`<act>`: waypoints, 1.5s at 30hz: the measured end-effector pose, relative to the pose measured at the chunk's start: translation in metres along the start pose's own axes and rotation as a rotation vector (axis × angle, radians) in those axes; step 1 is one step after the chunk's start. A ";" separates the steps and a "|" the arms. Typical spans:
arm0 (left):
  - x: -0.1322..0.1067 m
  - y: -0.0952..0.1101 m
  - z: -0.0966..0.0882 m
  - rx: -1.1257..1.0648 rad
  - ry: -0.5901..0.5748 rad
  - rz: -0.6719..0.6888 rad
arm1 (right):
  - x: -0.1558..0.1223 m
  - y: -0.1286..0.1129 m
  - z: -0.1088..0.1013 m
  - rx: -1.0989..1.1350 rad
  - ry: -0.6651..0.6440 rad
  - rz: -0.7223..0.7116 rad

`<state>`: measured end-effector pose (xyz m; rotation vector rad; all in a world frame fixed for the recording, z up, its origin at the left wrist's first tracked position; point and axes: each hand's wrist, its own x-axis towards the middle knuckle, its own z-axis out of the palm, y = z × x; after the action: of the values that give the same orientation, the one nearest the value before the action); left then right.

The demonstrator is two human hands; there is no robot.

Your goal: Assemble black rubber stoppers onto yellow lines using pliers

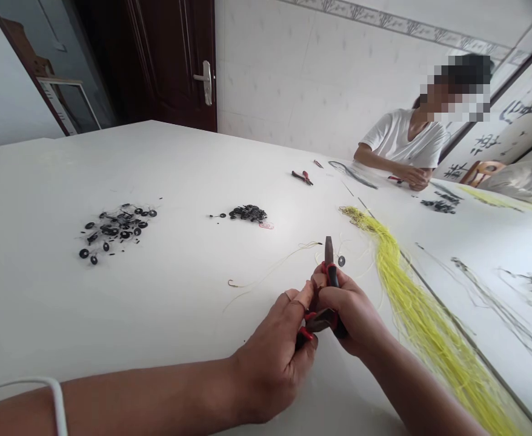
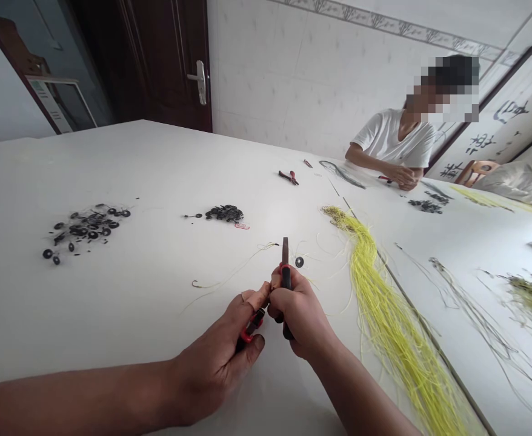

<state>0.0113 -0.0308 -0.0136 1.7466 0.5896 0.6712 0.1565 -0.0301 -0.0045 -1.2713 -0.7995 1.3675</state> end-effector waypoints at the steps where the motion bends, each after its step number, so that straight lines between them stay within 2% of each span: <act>1: 0.001 -0.002 -0.001 0.022 -0.027 0.019 | 0.001 0.000 -0.001 0.005 0.006 -0.002; 4: 0.006 -0.002 -0.008 -0.048 -0.042 0.040 | 0.001 -0.003 -0.003 0.023 0.009 -0.014; 7: 0.012 0.002 -0.015 -0.174 -0.021 -0.001 | -0.001 -0.008 -0.004 0.039 0.001 -0.032; 11: 0.013 0.007 -0.019 -0.213 0.003 -0.061 | -0.003 -0.009 -0.003 0.032 0.000 -0.060; 18: 0.008 0.021 -0.021 -0.057 0.005 -0.258 | -0.009 -0.006 0.007 -0.018 -0.001 -0.034; 21: 0.008 0.031 -0.025 -0.029 0.016 -0.302 | -0.013 -0.006 0.010 -0.045 -0.010 -0.033; 26: 0.008 0.035 -0.027 -0.043 -0.013 -0.264 | -0.016 -0.001 0.011 -0.103 -0.043 -0.026; 31: 0.010 0.027 -0.023 -0.090 0.058 -0.201 | -0.017 0.005 0.012 -0.153 -0.055 0.000; 40: 0.011 0.029 -0.024 -0.175 0.026 -0.290 | -0.018 0.005 0.016 -0.132 -0.069 -0.001; 45: 0.012 0.026 -0.022 -0.196 0.052 -0.260 | -0.017 0.005 0.018 -0.138 -0.072 0.013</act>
<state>0.0059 -0.0148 0.0177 1.4442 0.7465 0.5725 0.1363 -0.0446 -0.0008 -1.3412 -0.9504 1.3951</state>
